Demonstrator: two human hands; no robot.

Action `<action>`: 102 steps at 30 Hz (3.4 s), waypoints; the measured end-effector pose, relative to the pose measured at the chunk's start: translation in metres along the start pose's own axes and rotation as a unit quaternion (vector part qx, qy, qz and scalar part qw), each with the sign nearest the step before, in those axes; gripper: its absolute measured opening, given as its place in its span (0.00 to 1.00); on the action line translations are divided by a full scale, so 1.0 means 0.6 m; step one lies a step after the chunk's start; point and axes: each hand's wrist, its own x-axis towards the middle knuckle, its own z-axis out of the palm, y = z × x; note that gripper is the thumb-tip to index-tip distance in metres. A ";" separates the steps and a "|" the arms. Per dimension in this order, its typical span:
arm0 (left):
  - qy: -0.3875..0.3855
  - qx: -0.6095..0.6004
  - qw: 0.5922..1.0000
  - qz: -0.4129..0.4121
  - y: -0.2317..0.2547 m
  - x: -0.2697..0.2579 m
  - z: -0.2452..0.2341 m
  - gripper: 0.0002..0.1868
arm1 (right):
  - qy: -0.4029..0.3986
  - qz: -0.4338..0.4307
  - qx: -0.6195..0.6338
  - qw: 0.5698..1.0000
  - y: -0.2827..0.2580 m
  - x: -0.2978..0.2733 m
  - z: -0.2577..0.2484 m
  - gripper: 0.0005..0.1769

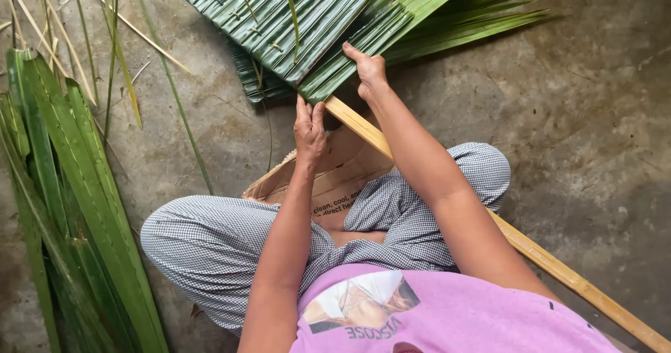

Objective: Weaving palm leaves around a wooden stick to create a thatched panel.

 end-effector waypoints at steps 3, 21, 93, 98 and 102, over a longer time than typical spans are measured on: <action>-0.003 -0.028 1.000 0.006 -0.007 0.002 0.003 0.30 | -0.002 -0.002 -0.004 1.000 -0.010 -0.009 0.003 0.15; 0.110 -0.228 0.960 -0.119 -0.031 0.043 -0.006 0.16 | -0.001 -0.005 0.008 1.000 -0.024 -0.043 -0.006 0.14; 0.235 -0.274 0.911 -0.199 -0.126 0.158 0.009 0.16 | 0.075 -0.055 0.005 0.996 0.015 0.005 0.012 0.31; 0.244 -0.286 0.903 -0.210 -0.097 0.142 0.015 0.17 | 0.075 -0.021 0.051 0.996 0.051 0.056 -0.007 0.31; 0.240 -0.340 0.878 -0.239 -0.135 0.151 0.018 0.18 | 0.076 -0.016 0.062 0.995 0.045 0.052 -0.004 0.30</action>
